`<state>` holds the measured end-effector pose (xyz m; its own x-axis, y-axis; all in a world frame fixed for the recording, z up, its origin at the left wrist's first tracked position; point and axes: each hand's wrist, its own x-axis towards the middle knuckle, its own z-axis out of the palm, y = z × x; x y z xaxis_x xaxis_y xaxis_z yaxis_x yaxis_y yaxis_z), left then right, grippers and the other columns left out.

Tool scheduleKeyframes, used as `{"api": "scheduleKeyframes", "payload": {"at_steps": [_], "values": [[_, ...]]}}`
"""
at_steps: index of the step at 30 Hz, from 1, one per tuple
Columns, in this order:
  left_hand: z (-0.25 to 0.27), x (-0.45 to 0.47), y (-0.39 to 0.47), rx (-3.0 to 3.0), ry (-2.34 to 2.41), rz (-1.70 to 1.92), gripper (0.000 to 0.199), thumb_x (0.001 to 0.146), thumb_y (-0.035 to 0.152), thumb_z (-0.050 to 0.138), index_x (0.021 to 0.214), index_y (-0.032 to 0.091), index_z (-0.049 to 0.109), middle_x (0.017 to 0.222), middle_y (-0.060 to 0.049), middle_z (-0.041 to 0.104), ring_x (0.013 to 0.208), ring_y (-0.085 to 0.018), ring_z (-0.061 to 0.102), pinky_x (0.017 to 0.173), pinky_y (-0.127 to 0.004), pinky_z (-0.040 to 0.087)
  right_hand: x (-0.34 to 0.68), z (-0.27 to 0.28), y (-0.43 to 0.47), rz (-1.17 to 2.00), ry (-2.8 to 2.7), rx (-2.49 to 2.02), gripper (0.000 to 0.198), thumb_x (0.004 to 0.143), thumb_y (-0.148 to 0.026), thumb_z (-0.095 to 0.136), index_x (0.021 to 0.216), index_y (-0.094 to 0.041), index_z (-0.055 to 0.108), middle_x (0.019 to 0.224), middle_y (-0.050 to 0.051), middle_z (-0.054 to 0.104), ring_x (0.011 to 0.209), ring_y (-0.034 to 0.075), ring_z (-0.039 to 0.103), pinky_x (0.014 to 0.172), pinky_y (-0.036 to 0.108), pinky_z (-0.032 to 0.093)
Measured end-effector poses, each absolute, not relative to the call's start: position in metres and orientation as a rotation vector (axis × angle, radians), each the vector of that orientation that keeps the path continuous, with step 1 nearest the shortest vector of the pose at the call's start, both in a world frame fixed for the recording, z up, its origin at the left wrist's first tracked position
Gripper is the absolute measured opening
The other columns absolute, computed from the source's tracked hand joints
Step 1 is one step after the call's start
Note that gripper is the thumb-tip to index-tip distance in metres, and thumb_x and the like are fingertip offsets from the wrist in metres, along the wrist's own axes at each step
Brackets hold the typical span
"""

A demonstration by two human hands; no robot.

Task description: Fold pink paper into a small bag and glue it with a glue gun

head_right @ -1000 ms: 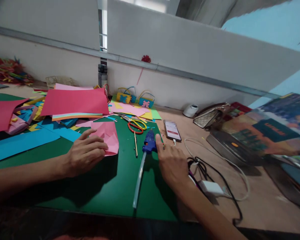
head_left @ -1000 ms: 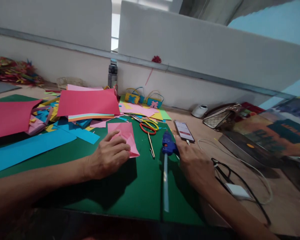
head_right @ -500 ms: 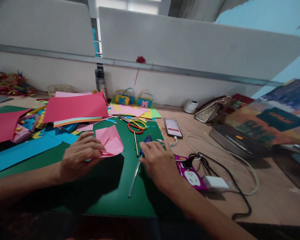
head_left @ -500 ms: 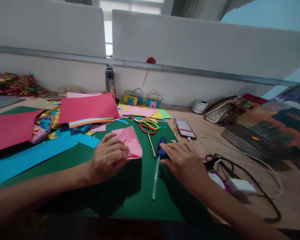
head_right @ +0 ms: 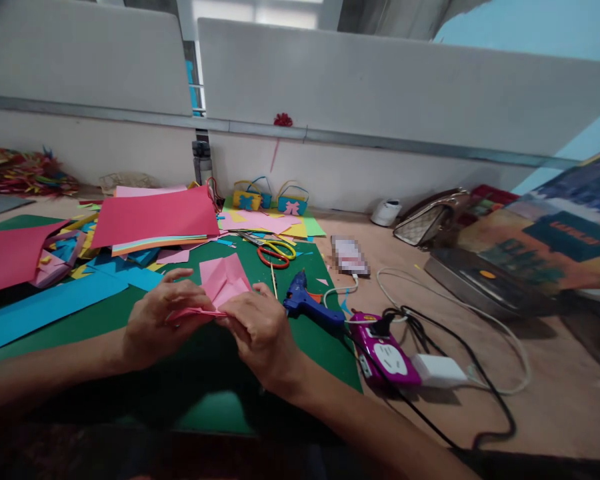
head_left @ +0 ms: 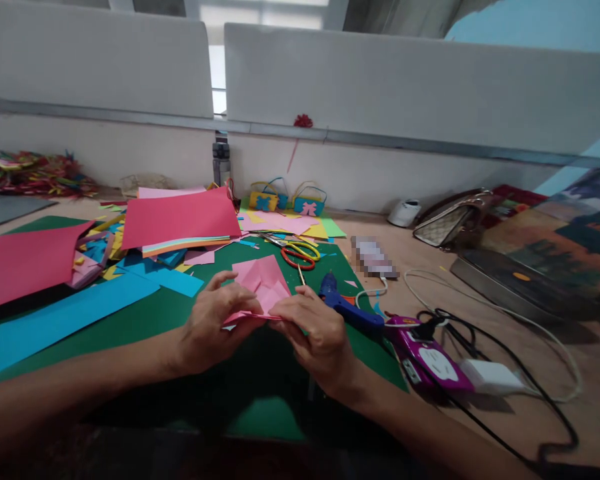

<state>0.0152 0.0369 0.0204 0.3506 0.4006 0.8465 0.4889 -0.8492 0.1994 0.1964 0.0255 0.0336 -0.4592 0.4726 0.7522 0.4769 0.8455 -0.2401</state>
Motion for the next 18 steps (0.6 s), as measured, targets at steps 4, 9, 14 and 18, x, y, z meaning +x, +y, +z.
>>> {"api": "scheduleKeyframes", "payload": {"at_steps": [4, 9, 14, 18], "values": [[0.026, 0.016, 0.035, -2.573, -0.793, -1.400, 0.010, 0.087, 0.024, 0.051, 0.083, 0.018, 0.059, 0.070, 0.003, 0.068, 0.067, -0.010, 0.062, 0.088, -0.034, 0.039, 0.195, 0.034, 0.024, -0.057, -2.094, -0.654, 0.009, 0.085, -0.016, 0.052, 0.080, -0.019, 0.058, 0.072, 0.001, 0.068, 0.067, 0.012, 0.062, 0.081, 0.034, 0.040], [0.031, 0.016, 0.033, -2.647, -0.693, -1.470, 0.013, 0.086, 0.018, 0.050, 0.077, 0.018, 0.059, 0.073, 0.001, 0.069, 0.070, -0.011, 0.061, 0.086, -0.034, 0.038, 0.195, 0.034, 0.023, -0.057, -2.116, -0.676, 0.010, 0.085, -0.014, 0.050, 0.080, -0.019, 0.058, 0.073, 0.001, 0.068, 0.069, 0.012, 0.062, 0.087, 0.037, 0.038], [0.030, 0.017, 0.032, -2.687, -0.666, -1.501, 0.010, 0.084, 0.014, 0.051, 0.078, 0.016, 0.058, 0.075, -0.001, 0.069, 0.071, -0.011, 0.061, 0.085, -0.035, 0.038, 0.196, 0.034, 0.021, -0.078, -2.083, -0.662, 0.008, 0.083, -0.013, 0.054, 0.078, -0.019, 0.056, 0.072, 0.000, 0.067, 0.067, 0.010, 0.062, 0.090, 0.037, 0.037], [0.029, 0.018, 0.031, -2.680, -0.671, -1.479, 0.007, 0.084, 0.014, 0.052, 0.081, 0.016, 0.058, 0.076, -0.001, 0.069, 0.070, -0.011, 0.061, 0.086, -0.037, 0.037, 0.197, 0.034, 0.022, -0.120, -2.111, -0.657, 0.010, 0.082, -0.010, 0.052, 0.080, -0.018, 0.056, 0.072, 0.000, 0.067, 0.067, 0.010, 0.062, 0.092, 0.037, 0.035]]}}
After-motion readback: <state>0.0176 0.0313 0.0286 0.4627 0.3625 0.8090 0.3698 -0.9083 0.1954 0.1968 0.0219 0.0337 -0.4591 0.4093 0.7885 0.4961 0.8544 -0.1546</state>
